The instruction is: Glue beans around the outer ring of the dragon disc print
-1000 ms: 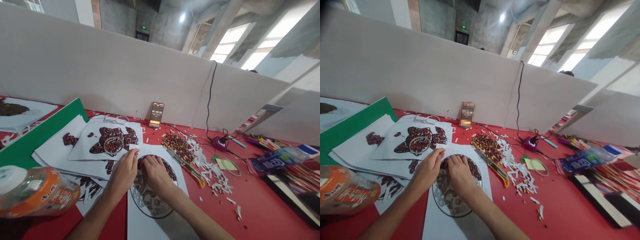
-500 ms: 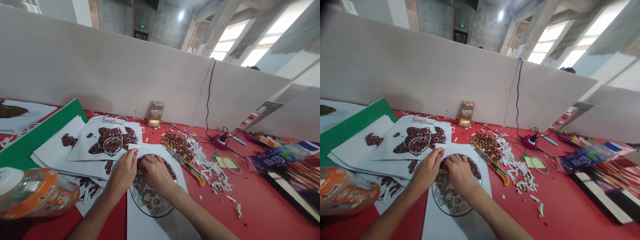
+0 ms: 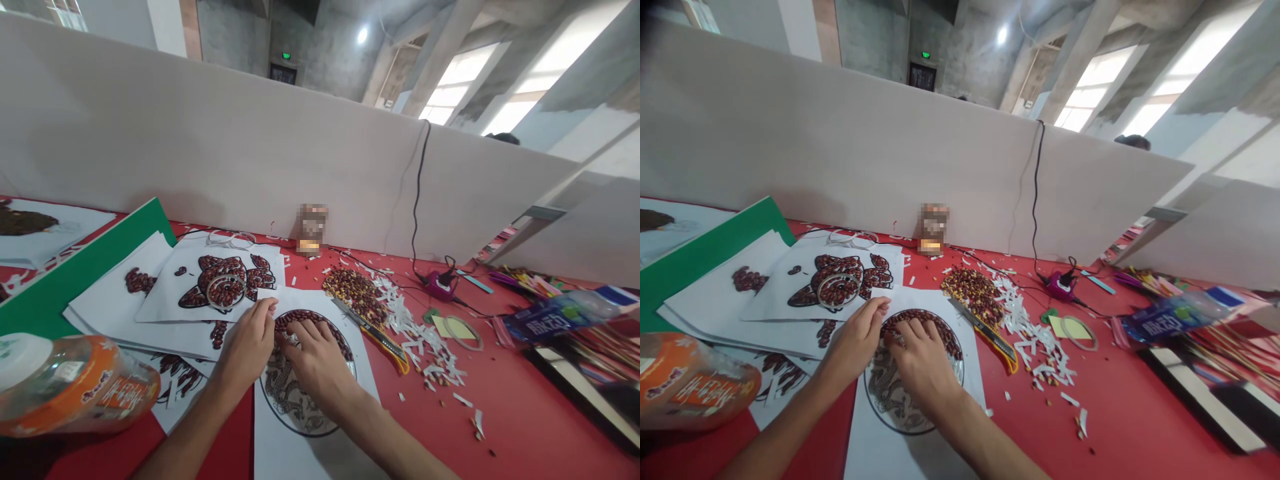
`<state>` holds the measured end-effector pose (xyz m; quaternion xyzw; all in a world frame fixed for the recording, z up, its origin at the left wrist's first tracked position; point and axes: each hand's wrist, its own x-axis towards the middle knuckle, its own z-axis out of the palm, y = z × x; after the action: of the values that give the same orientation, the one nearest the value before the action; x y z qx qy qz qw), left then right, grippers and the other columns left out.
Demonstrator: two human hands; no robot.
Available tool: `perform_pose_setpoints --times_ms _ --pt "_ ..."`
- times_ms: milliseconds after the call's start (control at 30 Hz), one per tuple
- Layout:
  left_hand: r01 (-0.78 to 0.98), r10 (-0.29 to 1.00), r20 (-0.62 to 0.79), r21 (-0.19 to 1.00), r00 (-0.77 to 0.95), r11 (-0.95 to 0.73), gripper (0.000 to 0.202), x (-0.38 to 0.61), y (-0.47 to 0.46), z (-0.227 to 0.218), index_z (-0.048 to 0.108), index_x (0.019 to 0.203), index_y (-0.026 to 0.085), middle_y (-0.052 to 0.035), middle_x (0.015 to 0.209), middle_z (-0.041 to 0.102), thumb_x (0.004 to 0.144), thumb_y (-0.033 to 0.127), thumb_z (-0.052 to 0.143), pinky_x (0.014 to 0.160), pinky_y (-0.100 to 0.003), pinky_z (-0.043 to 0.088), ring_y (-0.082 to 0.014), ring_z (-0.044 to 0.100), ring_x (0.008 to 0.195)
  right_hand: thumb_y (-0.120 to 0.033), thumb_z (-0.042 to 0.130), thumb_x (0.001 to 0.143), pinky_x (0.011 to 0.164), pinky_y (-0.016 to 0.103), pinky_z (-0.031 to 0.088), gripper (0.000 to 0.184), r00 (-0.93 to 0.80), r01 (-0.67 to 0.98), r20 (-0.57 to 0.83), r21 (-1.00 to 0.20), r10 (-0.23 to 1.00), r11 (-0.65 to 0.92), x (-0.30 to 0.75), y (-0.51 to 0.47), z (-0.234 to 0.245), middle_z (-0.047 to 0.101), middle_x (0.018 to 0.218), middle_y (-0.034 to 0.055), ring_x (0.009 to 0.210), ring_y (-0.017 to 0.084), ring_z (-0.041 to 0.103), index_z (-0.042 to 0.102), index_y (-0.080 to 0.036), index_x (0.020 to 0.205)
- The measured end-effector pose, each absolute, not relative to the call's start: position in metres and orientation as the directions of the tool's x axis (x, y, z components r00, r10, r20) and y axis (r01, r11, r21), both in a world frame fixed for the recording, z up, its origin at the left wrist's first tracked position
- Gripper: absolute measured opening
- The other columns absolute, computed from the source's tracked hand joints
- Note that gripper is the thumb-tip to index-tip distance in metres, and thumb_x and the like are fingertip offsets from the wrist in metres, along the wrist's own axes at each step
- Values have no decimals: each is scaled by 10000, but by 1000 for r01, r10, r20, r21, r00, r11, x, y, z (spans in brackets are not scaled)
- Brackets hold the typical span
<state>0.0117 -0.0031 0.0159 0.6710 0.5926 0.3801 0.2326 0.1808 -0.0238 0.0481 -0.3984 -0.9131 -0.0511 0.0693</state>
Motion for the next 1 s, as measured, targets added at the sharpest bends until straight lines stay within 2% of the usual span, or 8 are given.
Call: perform_pose_setpoints --times_ms 100,233,367,467,600,700,833,1000 --pt "617 969 247 761 8 -199 327 12 -3 15 563 1226 227 -81 1232 684 1002 205 326 979 -384 504 -228 640 1159 -195 565 983 877 412 388 200 -664 745 145 46 733 666 178 -23 47 629 1163 99 1043 266 518 690 -222 1137" --pt "634 967 254 748 -2 -196 316 12 -4 15 579 1215 237 -77 1215 698 1005 224 344 947 -375 515 -232 653 1141 -168 583 967 957 412 382 253 -661 742 128 -35 739 670 179 -16 55 593 1256 90 1162 265 483 706 -264 1166" --pt "629 970 242 757 -20 -176 321 11 -4 15 584 1220 237 -83 1205 707 1008 240 343 929 -378 525 -235 662 1135 -122 559 958 926 385 395 324 -673 733 43 -102 739 673 185 -7 66 595 1246 63 1146 241 501 721 -321 1154" --pt "605 975 221 779 -25 -161 329 9 -3 14 580 1224 233 -84 1176 717 999 223 341 931 -376 530 -226 670 1122 -69 526 943 935 384 409 435 -683 722 61 -99 728 685 186 -8 71 586 1304 64 1152 231 514 650 -308 1285" --pt "580 975 219 799 -33 -160 341 7 0 11 565 1248 222 -90 1144 722 1005 230 326 928 -370 537 -217 679 1094 -103 554 929 1067 455 381 518 -738 669 100 -25 667 743 186 -13 69 539 1418 121 1297 273 457 529 -235 1429" --pt "584 975 221 796 -36 -159 341 7 0 10 562 1256 220 -93 1142 723 1002 232 334 928 -372 538 -221 680 1097 -93 564 909 1116 497 351 560 -732 678 83 -4 676 735 189 -13 63 438 1539 121 1407 295 373 531 -277 1438" --pt "579 975 218 800 -37 -157 338 8 -1 11 562 1255 228 -90 1163 722 1003 233 336 916 -361 543 -216 686 1090 -52 522 895 1143 500 330 657 -686 725 35 -64 727 686 193 -13 56 331 1621 82 1474 282 297 496 -369 1469" --pt "599 974 223 786 -38 -157 336 9 -2 11 565 1239 234 -86 1155 722 1007 242 322 910 -360 539 -218 690 1080 -80 519 915 1126 483 347 622 -694 709 40 -139 719 692 195 -7 60 348 1616 63 1460 271 333 507 -382 1458"
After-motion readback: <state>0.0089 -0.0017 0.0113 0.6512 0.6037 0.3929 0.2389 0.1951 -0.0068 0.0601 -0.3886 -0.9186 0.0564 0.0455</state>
